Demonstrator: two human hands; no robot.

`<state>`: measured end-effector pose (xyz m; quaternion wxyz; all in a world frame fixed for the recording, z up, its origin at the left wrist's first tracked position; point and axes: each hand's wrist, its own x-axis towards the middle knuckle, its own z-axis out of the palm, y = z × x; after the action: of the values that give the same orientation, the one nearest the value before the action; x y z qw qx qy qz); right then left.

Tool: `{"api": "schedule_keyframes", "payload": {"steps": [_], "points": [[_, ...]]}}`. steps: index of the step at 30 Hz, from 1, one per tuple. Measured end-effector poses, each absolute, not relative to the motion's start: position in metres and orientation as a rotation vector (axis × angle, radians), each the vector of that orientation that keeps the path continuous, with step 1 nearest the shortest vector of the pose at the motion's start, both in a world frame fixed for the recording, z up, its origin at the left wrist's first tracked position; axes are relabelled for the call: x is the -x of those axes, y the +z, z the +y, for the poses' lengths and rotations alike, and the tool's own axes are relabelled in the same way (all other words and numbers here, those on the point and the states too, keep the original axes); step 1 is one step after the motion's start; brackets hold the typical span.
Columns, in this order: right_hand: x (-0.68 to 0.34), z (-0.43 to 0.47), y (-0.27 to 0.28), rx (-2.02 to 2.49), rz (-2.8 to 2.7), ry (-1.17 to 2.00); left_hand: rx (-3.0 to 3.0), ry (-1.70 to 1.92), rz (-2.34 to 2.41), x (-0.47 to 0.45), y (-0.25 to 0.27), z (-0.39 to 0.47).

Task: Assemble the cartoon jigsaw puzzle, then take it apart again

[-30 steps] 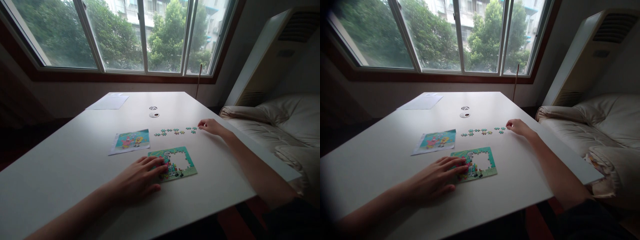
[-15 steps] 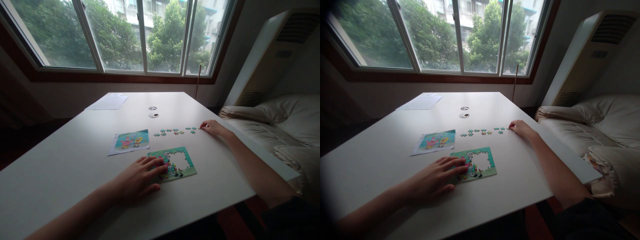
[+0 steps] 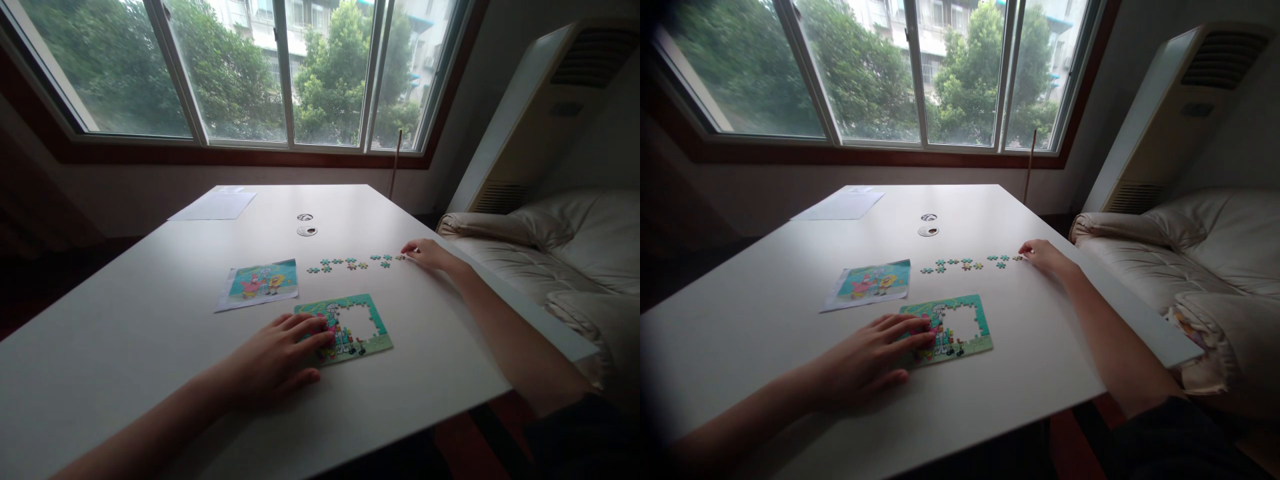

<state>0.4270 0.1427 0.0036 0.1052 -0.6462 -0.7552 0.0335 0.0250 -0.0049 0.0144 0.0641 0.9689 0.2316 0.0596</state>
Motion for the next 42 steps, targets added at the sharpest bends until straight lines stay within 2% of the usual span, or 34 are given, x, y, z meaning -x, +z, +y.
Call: {"api": "schedule_keyframes", "payload": {"steps": [8, 16, 28, 33, 38, 42], "points": [[-0.425, 0.141, 0.005, 1.902, -2.259, 0.275, -2.936, 0.206, 0.694, -0.026, 0.013, -0.004], [-0.433, 0.141, 0.005, 1.87, -2.295, 0.622, -2.932, 0.176, 0.699, -0.026, 0.015, -0.005], [-0.425, 0.134, 0.011, 1.811, -2.28, 0.804, -2.933, 0.165, 0.717, -0.026, 0.015, -0.005], [-0.408, 0.128, 0.018, 1.641, -2.34, 0.852, -2.922, 0.162, 0.715, -0.026, 0.014, -0.004], [-0.375, 0.116, 0.027, 1.404, -2.286, 1.096, -2.926, 0.166, 0.712, -0.026, 0.014, -0.005], [-0.357, 0.109, 0.028, 1.324, -2.27, 1.125, -2.93, 0.17, 0.709, -0.026, 0.014, -0.006]]}}
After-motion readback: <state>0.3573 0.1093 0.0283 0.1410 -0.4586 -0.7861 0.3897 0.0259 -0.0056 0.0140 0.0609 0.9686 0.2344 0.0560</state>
